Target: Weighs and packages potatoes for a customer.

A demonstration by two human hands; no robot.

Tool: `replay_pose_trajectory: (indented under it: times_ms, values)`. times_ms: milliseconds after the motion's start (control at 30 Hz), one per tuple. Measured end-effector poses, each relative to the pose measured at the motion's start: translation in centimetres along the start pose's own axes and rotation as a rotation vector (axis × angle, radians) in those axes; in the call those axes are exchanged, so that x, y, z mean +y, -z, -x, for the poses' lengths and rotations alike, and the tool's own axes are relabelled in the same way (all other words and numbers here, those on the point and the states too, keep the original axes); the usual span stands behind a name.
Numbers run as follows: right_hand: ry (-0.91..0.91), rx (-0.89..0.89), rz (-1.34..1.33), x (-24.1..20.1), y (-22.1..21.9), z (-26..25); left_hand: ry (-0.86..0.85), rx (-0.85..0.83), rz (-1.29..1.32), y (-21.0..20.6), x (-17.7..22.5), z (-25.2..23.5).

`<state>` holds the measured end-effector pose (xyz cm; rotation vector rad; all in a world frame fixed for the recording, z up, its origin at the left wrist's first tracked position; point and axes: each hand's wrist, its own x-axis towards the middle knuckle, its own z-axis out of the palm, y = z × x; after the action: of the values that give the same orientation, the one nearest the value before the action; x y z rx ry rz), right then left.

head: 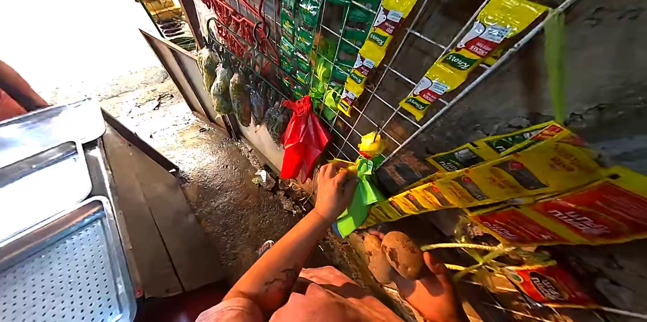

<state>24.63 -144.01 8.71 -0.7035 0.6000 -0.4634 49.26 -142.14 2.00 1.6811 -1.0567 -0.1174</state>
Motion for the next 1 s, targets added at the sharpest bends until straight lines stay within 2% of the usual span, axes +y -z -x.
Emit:
replay_pose_trajectory:
  times_ms: [100, 200, 300, 400, 433, 500, 600, 700, 767, 900, 933, 1000]
  values:
    - [-0.018, -0.091, -0.029, 0.4, 0.9, -0.7, 0.024, 0.018, -0.039, 0.5, -3.2, 2.2]
    - [-0.054, -0.155, -0.018, 0.5, 0.1, -1.6, 0.210, 0.098, 0.084, 3.1, -5.7, 5.4]
    - [-0.110, -0.197, -0.029, 1.2, -2.0, -3.1, 0.493, 0.275, 0.292, 7.5, -8.5, 8.2]
    - [-0.154, -0.243, 0.005, 2.2, -5.9, -5.0, 0.778, 0.518, 0.432, 13.3, -12.8, 11.3]
    - [-0.170, -0.210, 0.036, 2.6, -7.4, -5.6, 0.854, 0.622, 0.436, 15.5, -14.1, 12.1]
    - [-0.237, -0.275, 0.043, 3.6, -9.9, -7.7, 0.928, 0.796, 0.460, 19.9, -15.6, 13.2]
    - [-0.350, -0.468, 0.000, 6.2, -14.1, -12.3, 0.858, 0.900, 0.628, 25.2, -15.7, 12.1]
    - [-0.427, -0.522, 0.025, 9.5, -19.4, -17.3, 0.639, 0.882, 0.772, 28.8, -15.9, 10.3]
    - [-0.481, -0.566, 0.029, 12.1, -23.1, -21.4, 0.485, 0.761, 0.861, 31.3, -16.5, 9.1]
    - [-0.612, -0.617, 0.022, 16.8, -29.6, -28.3, 0.358, 0.370, 1.132, 35.2, -17.0, 6.7]
    - [-0.639, -0.588, 0.026, 17.8, -31.1, -29.4, 0.363, 0.333, 1.195, 36.1, -17.2, 6.2]
    - [-0.706, -0.595, 0.010, 19.9, -33.4, -31.7, 0.475, 0.407, 1.214, 38.5, -17.8, 4.9]
